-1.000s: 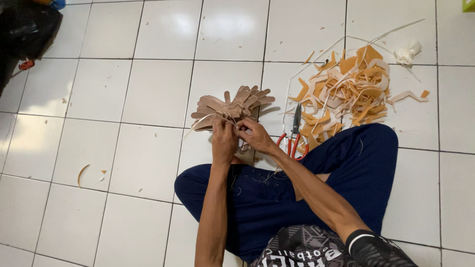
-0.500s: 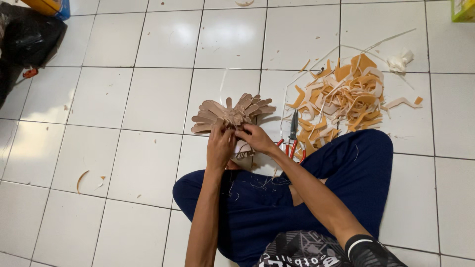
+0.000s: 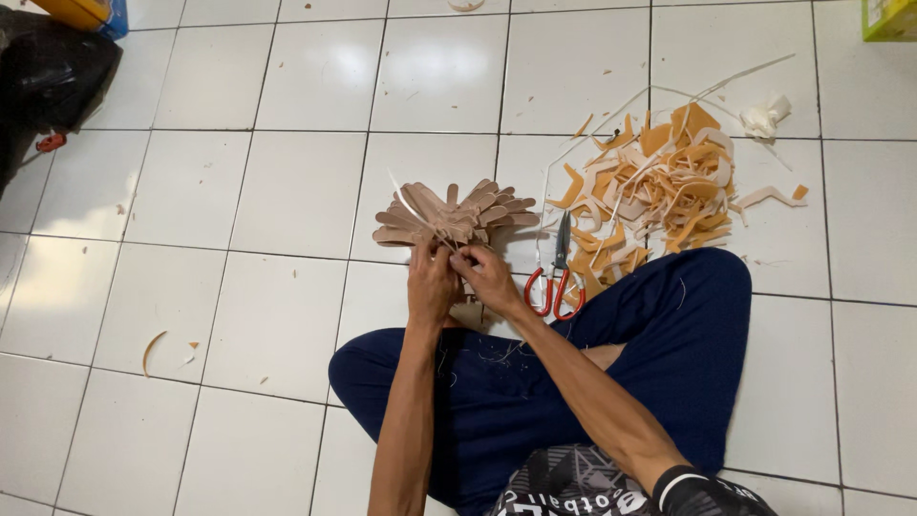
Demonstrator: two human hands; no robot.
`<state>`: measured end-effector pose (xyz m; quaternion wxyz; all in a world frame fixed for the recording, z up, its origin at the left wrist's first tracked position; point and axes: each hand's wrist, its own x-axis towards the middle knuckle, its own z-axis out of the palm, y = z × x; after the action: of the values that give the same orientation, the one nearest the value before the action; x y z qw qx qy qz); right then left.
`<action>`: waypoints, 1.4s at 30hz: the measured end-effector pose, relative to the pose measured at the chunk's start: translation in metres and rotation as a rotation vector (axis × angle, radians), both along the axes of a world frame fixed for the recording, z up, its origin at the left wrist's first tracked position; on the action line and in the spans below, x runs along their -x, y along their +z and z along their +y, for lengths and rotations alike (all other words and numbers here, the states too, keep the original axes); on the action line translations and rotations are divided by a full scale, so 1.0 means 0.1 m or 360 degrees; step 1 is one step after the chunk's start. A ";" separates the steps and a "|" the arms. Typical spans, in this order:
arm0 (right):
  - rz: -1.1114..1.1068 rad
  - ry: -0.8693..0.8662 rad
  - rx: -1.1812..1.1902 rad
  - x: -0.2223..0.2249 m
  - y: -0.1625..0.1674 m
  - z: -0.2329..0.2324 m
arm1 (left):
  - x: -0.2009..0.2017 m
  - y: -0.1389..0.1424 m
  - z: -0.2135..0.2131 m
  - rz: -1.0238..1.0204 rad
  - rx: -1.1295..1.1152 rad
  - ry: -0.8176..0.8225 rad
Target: The person sits on a tiled floor and assembles star-shaped wooden pieces into a bundle. They align the pieces, wrap a white string around the center, and tie it to secure the bundle. The person then places the finished bundle aside and gathers more pieces to continue.
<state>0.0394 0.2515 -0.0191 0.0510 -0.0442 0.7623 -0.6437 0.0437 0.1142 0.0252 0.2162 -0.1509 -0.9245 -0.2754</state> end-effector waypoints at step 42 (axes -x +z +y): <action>-0.0336 -0.0269 -0.0357 0.32 0.01 0.38 | -0.07 0.44 0.28 -0.0325 -0.0074 0.0163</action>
<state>0.0071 0.2893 -0.0179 0.0811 0.0940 0.8207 -0.5578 0.0511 0.1420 0.0695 0.1382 -0.0695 -0.9416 -0.2992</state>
